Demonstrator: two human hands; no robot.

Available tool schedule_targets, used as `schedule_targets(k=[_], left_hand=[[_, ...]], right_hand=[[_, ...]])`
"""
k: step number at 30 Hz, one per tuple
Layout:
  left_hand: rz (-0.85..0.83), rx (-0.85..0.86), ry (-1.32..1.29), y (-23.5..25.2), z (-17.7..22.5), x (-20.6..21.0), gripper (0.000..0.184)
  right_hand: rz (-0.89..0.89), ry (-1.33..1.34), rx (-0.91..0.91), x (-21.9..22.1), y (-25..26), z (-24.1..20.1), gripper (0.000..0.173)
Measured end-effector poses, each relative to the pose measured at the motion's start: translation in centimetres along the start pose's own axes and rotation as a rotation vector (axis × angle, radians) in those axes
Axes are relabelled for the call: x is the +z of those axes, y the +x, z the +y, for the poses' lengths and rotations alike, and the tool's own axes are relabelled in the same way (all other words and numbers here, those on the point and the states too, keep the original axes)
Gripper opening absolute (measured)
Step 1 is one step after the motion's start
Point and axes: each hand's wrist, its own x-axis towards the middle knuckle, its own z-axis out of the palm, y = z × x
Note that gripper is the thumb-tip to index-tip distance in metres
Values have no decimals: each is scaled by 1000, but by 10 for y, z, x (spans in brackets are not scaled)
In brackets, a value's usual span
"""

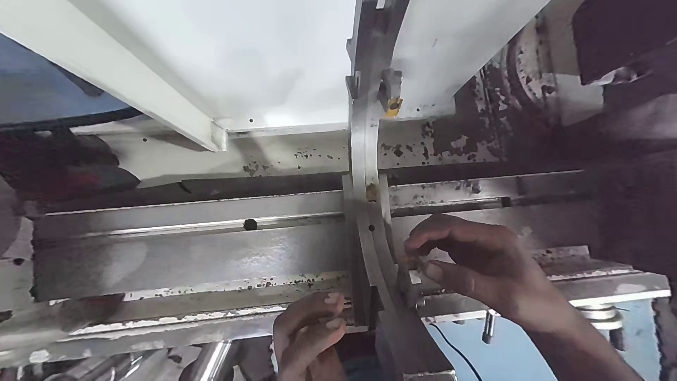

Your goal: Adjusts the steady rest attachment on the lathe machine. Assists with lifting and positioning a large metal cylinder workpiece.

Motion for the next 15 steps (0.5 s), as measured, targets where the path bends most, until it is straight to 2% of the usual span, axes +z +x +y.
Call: schedule_targets(k=[15], left_hand=[[-12,11,-15,0,-5,-1,51]], right_hand=[[-10,31,-45,2,2,-4,17]])
